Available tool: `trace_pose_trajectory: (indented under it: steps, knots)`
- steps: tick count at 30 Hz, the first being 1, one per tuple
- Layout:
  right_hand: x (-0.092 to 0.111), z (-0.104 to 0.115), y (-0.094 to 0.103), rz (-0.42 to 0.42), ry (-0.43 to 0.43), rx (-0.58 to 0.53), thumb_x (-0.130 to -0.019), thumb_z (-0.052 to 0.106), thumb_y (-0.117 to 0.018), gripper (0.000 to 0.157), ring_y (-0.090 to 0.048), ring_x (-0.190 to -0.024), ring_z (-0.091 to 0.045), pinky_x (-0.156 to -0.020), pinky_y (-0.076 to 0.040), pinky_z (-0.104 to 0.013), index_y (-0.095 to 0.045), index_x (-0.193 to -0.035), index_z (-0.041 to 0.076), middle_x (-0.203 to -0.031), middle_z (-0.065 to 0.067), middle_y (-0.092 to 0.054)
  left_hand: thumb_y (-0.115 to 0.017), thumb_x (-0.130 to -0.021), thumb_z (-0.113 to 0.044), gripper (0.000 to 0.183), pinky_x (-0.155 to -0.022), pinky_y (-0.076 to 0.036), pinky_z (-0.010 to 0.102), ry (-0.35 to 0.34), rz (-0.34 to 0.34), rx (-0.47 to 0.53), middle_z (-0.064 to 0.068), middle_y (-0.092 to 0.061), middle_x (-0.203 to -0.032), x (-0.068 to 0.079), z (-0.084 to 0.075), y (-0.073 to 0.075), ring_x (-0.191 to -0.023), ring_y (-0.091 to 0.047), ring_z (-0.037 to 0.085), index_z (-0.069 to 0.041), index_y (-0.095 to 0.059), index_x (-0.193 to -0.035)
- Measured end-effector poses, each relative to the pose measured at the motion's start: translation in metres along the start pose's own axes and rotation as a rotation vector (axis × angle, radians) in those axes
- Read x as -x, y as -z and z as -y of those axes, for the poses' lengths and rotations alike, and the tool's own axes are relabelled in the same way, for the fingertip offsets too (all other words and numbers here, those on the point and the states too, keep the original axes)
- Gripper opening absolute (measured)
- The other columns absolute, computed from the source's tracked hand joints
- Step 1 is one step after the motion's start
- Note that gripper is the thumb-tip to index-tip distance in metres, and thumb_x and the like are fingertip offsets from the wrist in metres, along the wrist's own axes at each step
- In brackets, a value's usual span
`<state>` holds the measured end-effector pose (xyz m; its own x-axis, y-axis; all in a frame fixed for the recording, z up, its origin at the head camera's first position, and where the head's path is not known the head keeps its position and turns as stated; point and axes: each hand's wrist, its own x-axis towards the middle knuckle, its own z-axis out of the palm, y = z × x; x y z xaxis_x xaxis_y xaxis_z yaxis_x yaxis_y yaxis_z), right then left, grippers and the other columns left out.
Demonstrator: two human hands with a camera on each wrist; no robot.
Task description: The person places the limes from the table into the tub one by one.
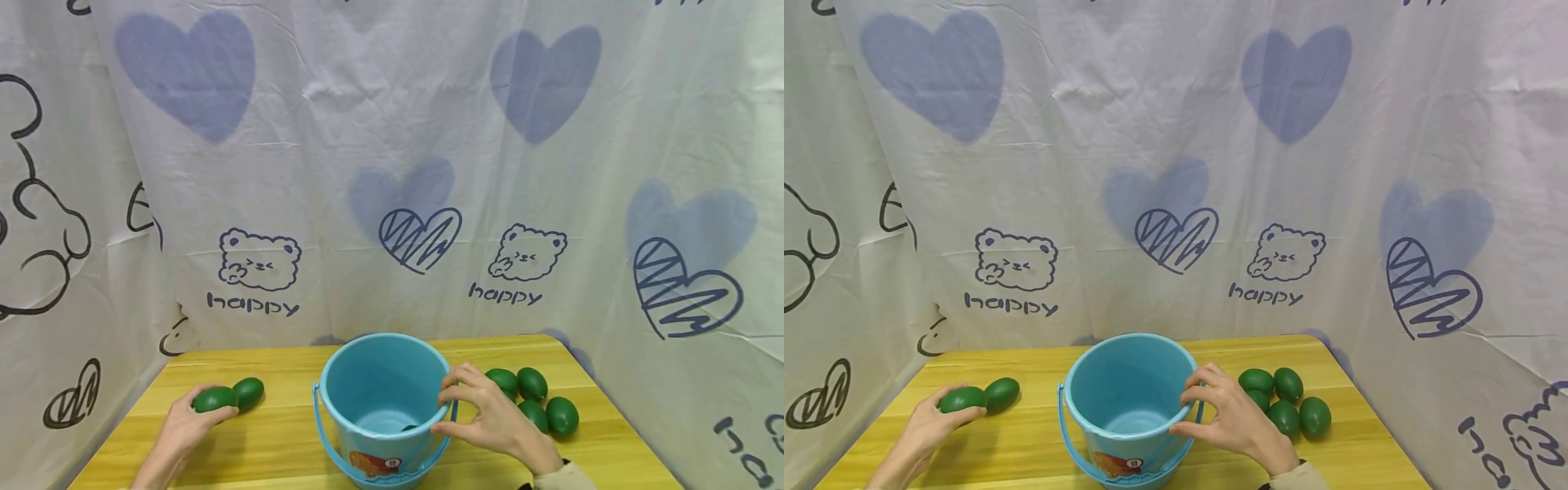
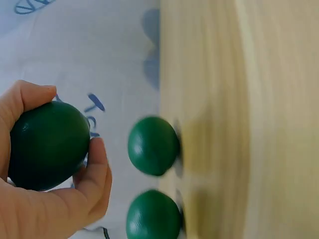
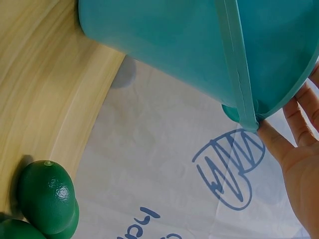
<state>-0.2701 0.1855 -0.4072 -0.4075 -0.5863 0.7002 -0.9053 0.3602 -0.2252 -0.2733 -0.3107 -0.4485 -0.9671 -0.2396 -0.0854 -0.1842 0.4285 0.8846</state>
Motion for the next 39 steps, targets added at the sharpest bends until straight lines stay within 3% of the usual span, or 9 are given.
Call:
trace_pose_trajectory:
  steps: [4,8,16,24,33,39]
  knots:
    - [0.001,0.0,0.0,0.002,-0.005,0.002,-0.079,0.034,-0.082,0.022,-0.049,-0.094,-0.006,-0.079,-0.049,-0.025,-0.068,-0.094,0.027,-0.101,0.01,-0.059,-0.08,-0.079,-0.028,0.073,-0.072,-0.05,0.029,-0.015,0.011,0.023,0.025,-0.044,-0.13,0.005,-0.012,-0.006,-0.102,-0.053,0.03,-0.004,-0.042,-0.137]
    - [0.001,0.0,0.0,0.001,-0.01,0.003,-0.079,0.033,-0.082,0.022,-0.05,-0.095,-0.006,-0.08,-0.05,-0.025,-0.068,-0.094,0.027,-0.102,0.01,-0.059,-0.079,-0.081,-0.021,0.069,-0.077,-0.055,0.033,-0.044,0.037,0.113,0.025,-0.039,-0.137,0.011,-0.028,-0.014,-0.109,-0.05,0.034,-0.005,-0.044,-0.138]
    - [0.001,0.001,-0.001,0.001,-0.013,-0.004,-0.079,0.033,-0.082,0.022,-0.05,-0.096,-0.006,-0.081,-0.05,-0.025,-0.068,-0.094,0.027,-0.102,0.01,-0.06,-0.082,-0.079,-0.033,0.067,-0.074,-0.055,0.034,-0.075,0.026,0.152,0.02,-0.041,-0.139,0.02,-0.058,-0.031,-0.107,-0.052,0.032,-0.012,-0.052,-0.136]
    - [0.001,0.001,-0.001,0.003,-0.02,-0.007,-0.079,0.033,-0.082,0.021,-0.05,-0.096,-0.006,-0.081,-0.051,-0.026,-0.068,-0.094,0.027,-0.102,0.01,-0.06,-0.081,-0.08,-0.023,0.059,-0.072,-0.055,0.033,-0.178,0.009,0.163,0.019,-0.047,-0.134,0.03,-0.084,-0.048,-0.098,-0.056,0.028,-0.014,-0.056,-0.133]
    - [0.001,0.002,0.0,0.003,-0.028,0.001,-0.079,0.034,-0.082,0.022,-0.05,-0.096,-0.006,-0.081,-0.051,-0.026,-0.068,-0.094,0.027,-0.102,0.01,-0.06,-0.081,-0.08,-0.019,0.054,-0.074,-0.053,0.032,-0.278,0.03,0.205,0.016,-0.053,-0.129,0.038,-0.107,-0.064,-0.098,-0.057,0.028,-0.016,-0.059,-0.129]
    - [0.002,0.001,0.0,-0.001,-0.026,0.009,-0.079,0.034,-0.083,0.023,-0.051,-0.098,-0.007,-0.082,-0.051,-0.027,-0.068,-0.095,0.027,-0.102,0.01,-0.059,-0.081,-0.079,-0.014,0.056,-0.073,-0.054,0.032,-0.371,0.072,0.219,0.016,-0.052,-0.124,0.046,-0.121,-0.074,-0.097,-0.057,0.027,-0.014,-0.052,-0.127]
